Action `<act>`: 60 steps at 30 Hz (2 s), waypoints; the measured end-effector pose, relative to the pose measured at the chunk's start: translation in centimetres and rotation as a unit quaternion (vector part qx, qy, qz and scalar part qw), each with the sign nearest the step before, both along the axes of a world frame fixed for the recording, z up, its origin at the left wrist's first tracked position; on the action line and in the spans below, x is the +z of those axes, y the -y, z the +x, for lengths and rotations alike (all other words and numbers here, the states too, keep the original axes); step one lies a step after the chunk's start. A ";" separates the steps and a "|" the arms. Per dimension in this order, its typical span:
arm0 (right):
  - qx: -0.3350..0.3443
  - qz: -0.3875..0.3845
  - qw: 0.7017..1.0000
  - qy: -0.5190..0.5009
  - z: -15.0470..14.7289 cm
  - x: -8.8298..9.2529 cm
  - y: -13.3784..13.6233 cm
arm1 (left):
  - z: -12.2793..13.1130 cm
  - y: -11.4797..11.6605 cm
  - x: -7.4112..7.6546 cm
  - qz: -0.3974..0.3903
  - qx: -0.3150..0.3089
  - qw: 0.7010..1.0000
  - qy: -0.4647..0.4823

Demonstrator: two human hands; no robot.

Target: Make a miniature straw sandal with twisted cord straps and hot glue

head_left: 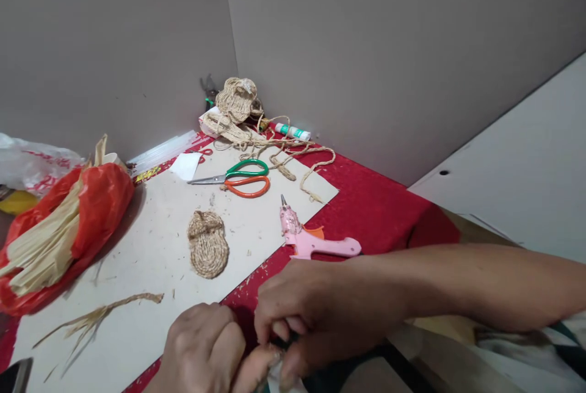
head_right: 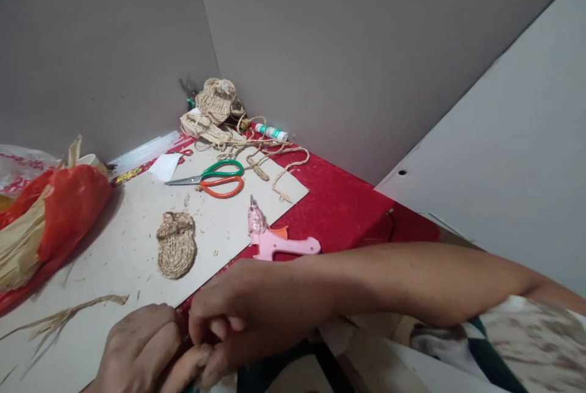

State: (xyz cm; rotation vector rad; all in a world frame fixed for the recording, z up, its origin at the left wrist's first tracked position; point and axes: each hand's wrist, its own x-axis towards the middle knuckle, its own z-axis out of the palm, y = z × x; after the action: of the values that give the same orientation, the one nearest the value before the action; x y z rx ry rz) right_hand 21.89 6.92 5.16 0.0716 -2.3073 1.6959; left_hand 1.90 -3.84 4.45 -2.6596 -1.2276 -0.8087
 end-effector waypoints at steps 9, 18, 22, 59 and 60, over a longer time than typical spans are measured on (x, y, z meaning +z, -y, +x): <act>0.013 -0.194 0.979 0.057 -1.2 -2.4 0.9 | -0.5 1.5 0.0 0.006 0.032 0.999 -0.006; 0.058 -0.300 0.944 0.121 -1.7 -4.3 1.5 | -0.6 1.4 -1.0 0.000 0.021 1.000 0.000; 0.065 -0.298 0.943 0.131 -1.6 -4.6 2.3 | -0.7 1.6 -1.8 -0.016 -0.001 0.999 0.036; -0.247 -0.331 0.909 -0.058 -4.7 -5.5 4.1 | -2.1 1.5 -2.7 -0.053 0.098 0.982 0.150; -0.252 -0.320 0.912 -0.058 -4.8 -5.7 4.0 | -2.1 1.3 -2.7 -0.057 0.098 0.983 0.144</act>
State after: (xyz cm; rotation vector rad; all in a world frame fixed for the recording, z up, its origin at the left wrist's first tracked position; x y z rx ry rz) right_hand 17.04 2.93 -0.49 -0.4936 -1.4093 1.9733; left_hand -0.22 -5.18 1.76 -2.5145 -1.6185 -1.1504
